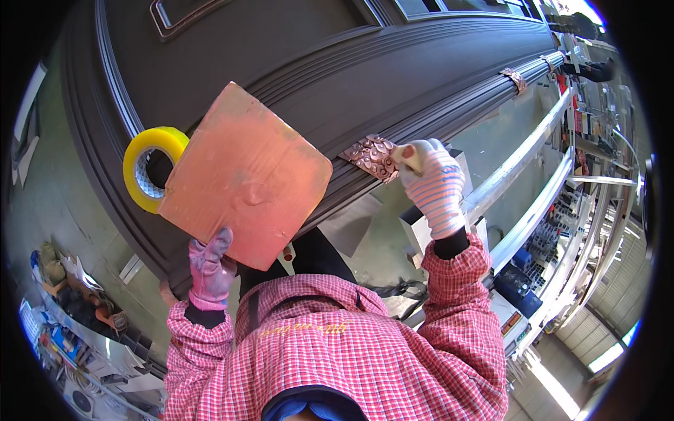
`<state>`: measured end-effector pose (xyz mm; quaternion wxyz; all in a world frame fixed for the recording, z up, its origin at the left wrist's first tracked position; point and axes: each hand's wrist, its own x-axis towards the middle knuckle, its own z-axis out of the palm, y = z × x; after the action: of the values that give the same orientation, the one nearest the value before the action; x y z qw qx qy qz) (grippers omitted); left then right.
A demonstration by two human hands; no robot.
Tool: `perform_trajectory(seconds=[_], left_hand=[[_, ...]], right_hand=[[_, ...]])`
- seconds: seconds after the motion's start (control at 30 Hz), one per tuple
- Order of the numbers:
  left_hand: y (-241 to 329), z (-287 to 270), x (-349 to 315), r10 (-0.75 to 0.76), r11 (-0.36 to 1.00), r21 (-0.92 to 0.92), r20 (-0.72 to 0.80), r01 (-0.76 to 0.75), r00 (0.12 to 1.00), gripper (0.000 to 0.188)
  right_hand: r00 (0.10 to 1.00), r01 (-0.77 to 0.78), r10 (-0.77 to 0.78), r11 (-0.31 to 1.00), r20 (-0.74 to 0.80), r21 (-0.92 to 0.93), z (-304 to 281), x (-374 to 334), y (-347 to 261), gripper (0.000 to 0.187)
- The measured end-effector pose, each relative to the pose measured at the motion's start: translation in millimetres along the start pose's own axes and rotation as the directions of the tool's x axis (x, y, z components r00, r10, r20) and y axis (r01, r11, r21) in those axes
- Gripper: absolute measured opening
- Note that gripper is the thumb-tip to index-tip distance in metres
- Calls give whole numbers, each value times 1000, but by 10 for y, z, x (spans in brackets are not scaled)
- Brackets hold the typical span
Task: The person applies a reddish-brown adhesive from a small container onto a large dark wooden door using a small applicator. They work on the recessed decorative panels and the door frame, moving methodically across the surface.
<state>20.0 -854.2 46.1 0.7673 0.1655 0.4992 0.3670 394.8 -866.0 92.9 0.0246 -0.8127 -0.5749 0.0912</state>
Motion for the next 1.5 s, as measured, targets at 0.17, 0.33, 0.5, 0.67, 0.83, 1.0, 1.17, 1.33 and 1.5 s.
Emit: perform_trajectory(seconds=[0.17, 0.33, 0.5, 0.67, 0.83, 1.0, 1.17, 1.33, 1.5], left_hand=[[83, 112, 14, -8, 1000, 19, 5, 8, 1000, 53], [123, 124, 38, -9, 999, 48, 45, 6, 999, 53], [163, 239, 35, -31, 999, 26, 82, 29, 996, 55], [209, 321, 65, -81, 996, 40, 112, 77, 990, 58], [233, 399, 79, -91, 995, 43, 145, 85, 985, 58], [242, 473, 51, -120, 993, 38, 199, 114, 973, 60], [234, 478, 59, -99, 995, 18, 213, 98, 972, 60], [214, 401, 82, -126, 992, 50, 238, 117, 963, 60], [168, 410, -39, -206, 970, 204, 395, 133, 895, 56]], right_hand=[[976, 138, -93, 963, -197, 231, 161, -242, -65, 32], [912, 26, 135, 924, -387, 382, 392, -549, 113, 31], [871, 14, 250, 847, -422, 531, 787, -781, 130, 31], [846, 75, 293, 761, -444, 645, 974, -816, 32, 25], [741, -3, 493, 681, -457, 732, 1105, -784, 124, 26], [718, -50, 638, 445, -277, 894, 1329, -714, 242, 25], [740, -146, 645, 430, -190, 891, 1389, -683, 221, 28], [732, -4, 620, 417, -281, 909, 1479, -690, 125, 27], [628, 174, 770, -275, 108, 946, 1441, -1202, -57, 26]])
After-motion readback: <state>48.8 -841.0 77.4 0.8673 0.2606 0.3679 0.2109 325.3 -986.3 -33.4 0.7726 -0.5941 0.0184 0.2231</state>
